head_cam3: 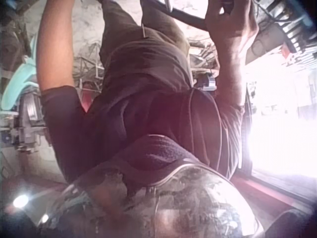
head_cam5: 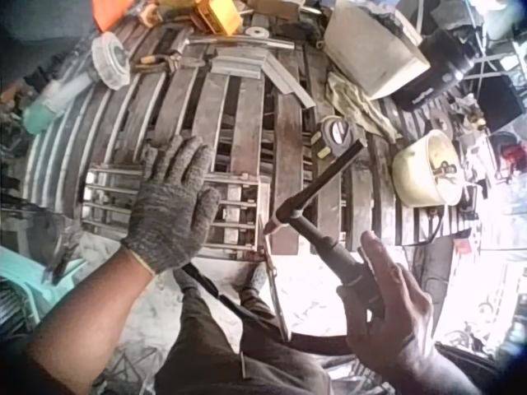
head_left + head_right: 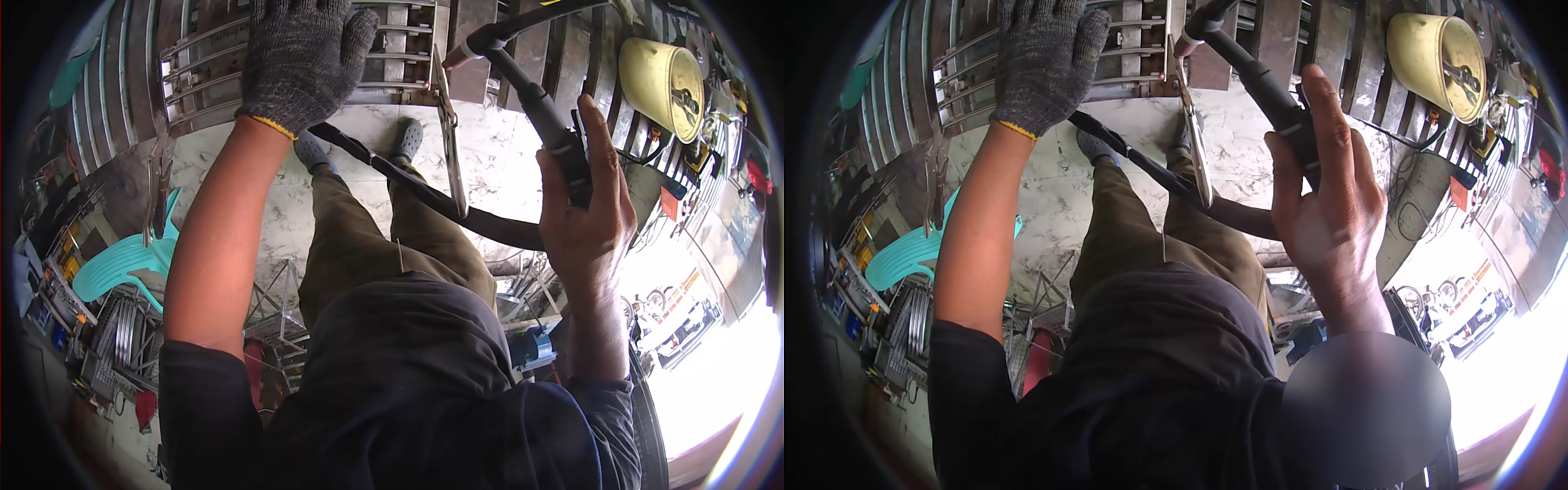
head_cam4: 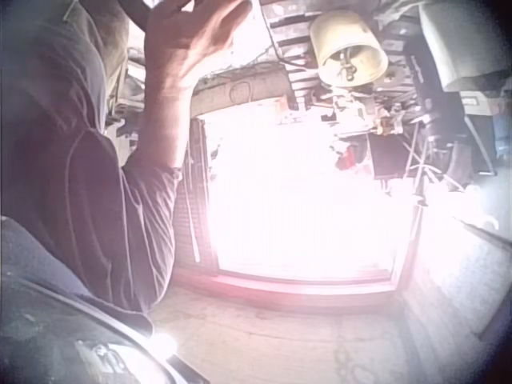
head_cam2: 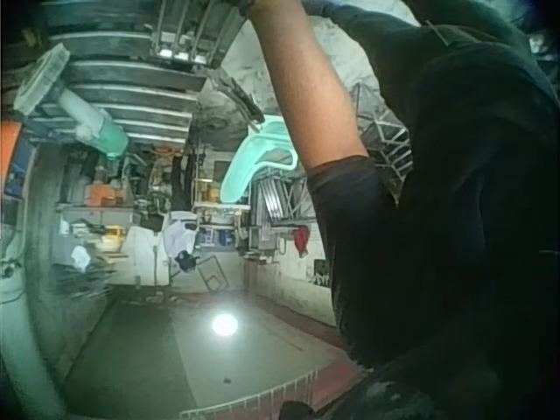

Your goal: Welding small metal rods to a base plate to create a frame or grid.

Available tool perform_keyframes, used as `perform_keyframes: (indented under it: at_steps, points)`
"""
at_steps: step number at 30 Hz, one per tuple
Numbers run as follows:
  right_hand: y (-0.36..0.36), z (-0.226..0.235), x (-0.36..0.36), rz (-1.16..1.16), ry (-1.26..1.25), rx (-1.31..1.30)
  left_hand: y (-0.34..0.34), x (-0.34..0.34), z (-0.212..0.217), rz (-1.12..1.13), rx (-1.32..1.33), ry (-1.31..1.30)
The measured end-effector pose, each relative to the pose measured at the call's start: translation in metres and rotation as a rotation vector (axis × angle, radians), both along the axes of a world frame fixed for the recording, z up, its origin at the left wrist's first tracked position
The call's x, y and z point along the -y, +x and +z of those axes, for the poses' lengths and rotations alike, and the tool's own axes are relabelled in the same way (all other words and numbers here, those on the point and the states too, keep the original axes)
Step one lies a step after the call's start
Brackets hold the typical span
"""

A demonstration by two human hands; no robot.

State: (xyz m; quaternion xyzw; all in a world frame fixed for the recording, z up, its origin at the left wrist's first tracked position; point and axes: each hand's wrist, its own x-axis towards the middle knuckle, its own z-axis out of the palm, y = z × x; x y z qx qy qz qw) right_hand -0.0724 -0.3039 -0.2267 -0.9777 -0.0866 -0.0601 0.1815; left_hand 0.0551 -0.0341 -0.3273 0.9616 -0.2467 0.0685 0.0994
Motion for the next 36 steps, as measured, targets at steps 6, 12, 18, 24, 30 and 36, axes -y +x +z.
perform_keyframes:
  at_steps: [6,12,18,24,30,36]
  points:
    - [0.008,0.004,-0.002,-0.027,0.011,-0.079,0.001,0.002,0.002,0.003,-0.005,0.002]
    - [0.014,-0.001,-0.002,-0.015,0.017,-0.040,0.000,0.003,0.001,0.018,-0.032,-0.002]
    - [0.015,-0.002,-0.002,-0.006,-0.001,-0.050,0.000,0.003,0.001,0.023,-0.038,0.025]
    - [0.014,-0.003,-0.004,-0.051,0.038,-0.100,0.000,0.003,0.001,0.033,-0.053,0.065]
    - [0.012,-0.006,-0.006,-0.015,0.012,-0.034,0.000,0.003,0.000,0.032,-0.050,0.058]
    - [0.005,-0.006,-0.010,-0.047,0.005,-0.066,0.000,0.004,0.001,0.025,-0.046,0.039]
